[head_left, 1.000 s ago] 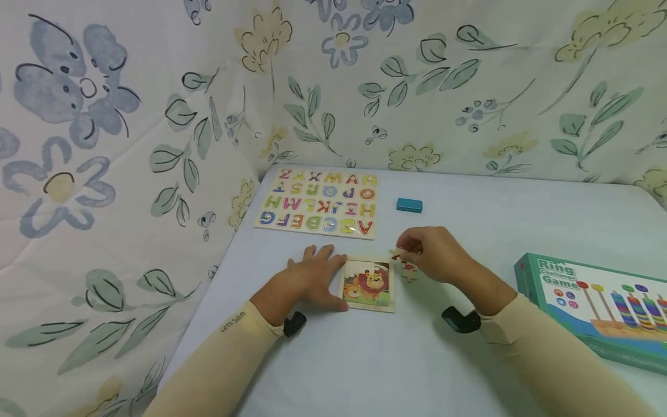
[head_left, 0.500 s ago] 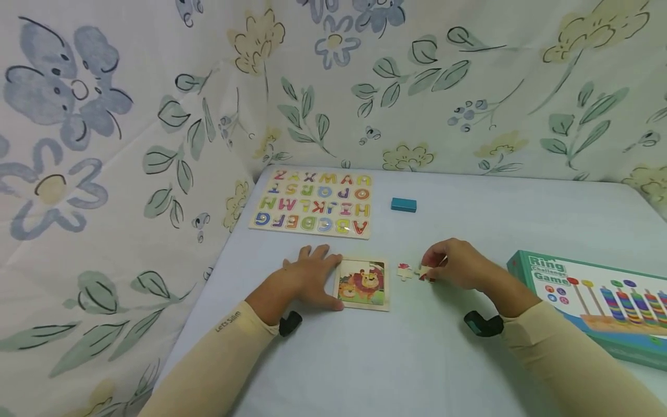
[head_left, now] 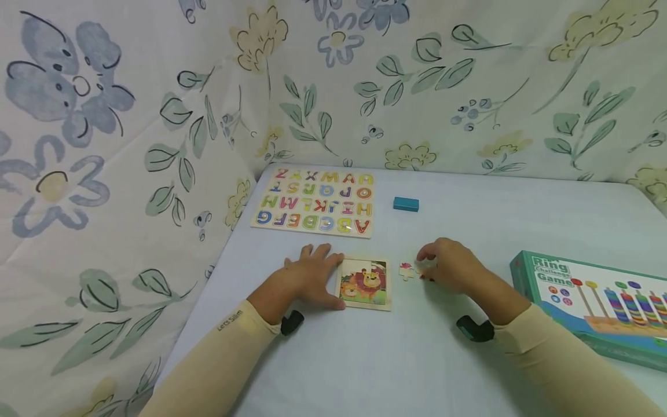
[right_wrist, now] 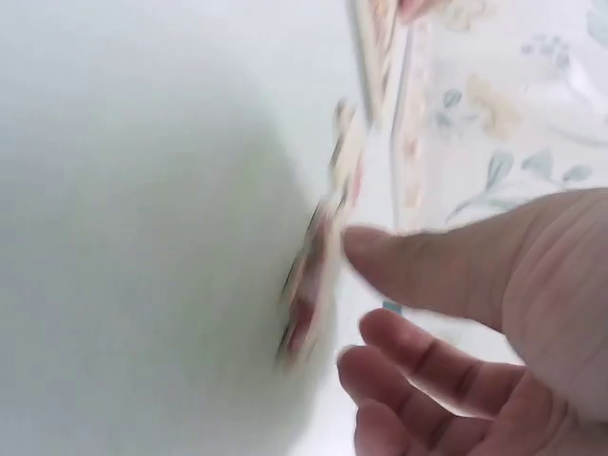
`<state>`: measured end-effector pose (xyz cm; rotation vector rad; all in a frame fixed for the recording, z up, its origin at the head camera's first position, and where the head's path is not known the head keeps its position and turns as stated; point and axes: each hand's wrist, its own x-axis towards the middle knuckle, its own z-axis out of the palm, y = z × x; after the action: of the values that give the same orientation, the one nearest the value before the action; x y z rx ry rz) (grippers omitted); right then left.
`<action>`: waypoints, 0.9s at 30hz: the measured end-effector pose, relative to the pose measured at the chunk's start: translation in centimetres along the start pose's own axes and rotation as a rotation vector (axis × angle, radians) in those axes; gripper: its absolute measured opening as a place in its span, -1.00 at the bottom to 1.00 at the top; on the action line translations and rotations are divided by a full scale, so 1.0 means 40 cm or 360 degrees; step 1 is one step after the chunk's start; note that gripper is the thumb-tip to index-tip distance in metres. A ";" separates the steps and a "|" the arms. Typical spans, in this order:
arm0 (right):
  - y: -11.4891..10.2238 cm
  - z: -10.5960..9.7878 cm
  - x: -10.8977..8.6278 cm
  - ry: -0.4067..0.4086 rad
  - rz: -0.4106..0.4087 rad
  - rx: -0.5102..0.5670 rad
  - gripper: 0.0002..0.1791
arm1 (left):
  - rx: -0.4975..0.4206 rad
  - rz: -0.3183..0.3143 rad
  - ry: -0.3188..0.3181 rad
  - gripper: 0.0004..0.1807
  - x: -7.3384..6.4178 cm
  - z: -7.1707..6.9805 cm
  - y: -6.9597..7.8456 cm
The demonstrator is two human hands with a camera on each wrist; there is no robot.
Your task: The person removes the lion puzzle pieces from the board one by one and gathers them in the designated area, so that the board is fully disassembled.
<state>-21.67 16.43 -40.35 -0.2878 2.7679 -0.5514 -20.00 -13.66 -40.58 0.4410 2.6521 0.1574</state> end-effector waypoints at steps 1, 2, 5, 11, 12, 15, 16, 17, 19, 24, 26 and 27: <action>-0.013 0.004 0.002 0.0010 -0.0018 -0.0014 -0.72 | -0.0003 -0.0001 0.0002 0.16 0.000 0.000 -0.001; -0.027 0.008 0.005 0.0017 -0.0036 -0.0019 -0.70 | -0.0001 -0.0002 0.0001 0.16 0.000 0.001 -0.002; -0.070 0.027 0.014 0.0038 -0.0130 -0.0030 -0.71 | 0.0004 0.0000 0.0000 0.17 0.002 0.004 -0.005; -0.132 0.066 0.034 0.0053 -0.0255 -0.0044 -0.74 | 0.0011 -0.0003 -0.0006 0.17 0.006 0.008 -0.007; -0.138 0.071 0.036 0.0049 -0.0271 -0.0044 -0.75 | 0.0010 -0.0005 -0.0007 0.17 0.006 0.008 -0.007; -0.147 0.081 0.040 0.0033 -0.0299 -0.0049 -0.79 | 0.0007 -0.0004 -0.0014 0.17 0.007 0.007 -0.007; -0.148 0.083 0.040 0.0031 -0.0303 -0.0051 -0.80 | 0.0008 -0.0002 -0.0015 0.17 0.007 0.007 -0.007; -0.150 0.085 0.040 0.0032 -0.0305 -0.0049 -0.81 | 0.0010 0.0000 -0.0016 0.17 0.007 0.006 -0.007; -0.153 0.089 0.040 0.0046 -0.0298 -0.0051 -0.82 | 0.0014 0.0000 -0.0020 0.17 0.006 0.005 -0.007; -0.157 0.101 0.033 0.0123 -0.0346 -0.0094 -0.81 | 0.0009 -0.0014 -0.0026 0.17 0.003 0.001 -0.005; -0.157 0.106 0.030 0.0171 -0.0389 -0.0137 -0.79 | 0.0003 -0.0017 -0.0029 0.17 0.002 -0.001 -0.004; -0.157 0.109 0.029 0.0198 -0.0411 -0.0163 -0.79 | 0.0000 -0.0018 -0.0030 0.17 0.002 -0.001 -0.004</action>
<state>-20.46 8.98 -41.95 -0.6625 2.9038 -0.5034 -20.13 -13.78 -40.59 0.4251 2.6356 0.1493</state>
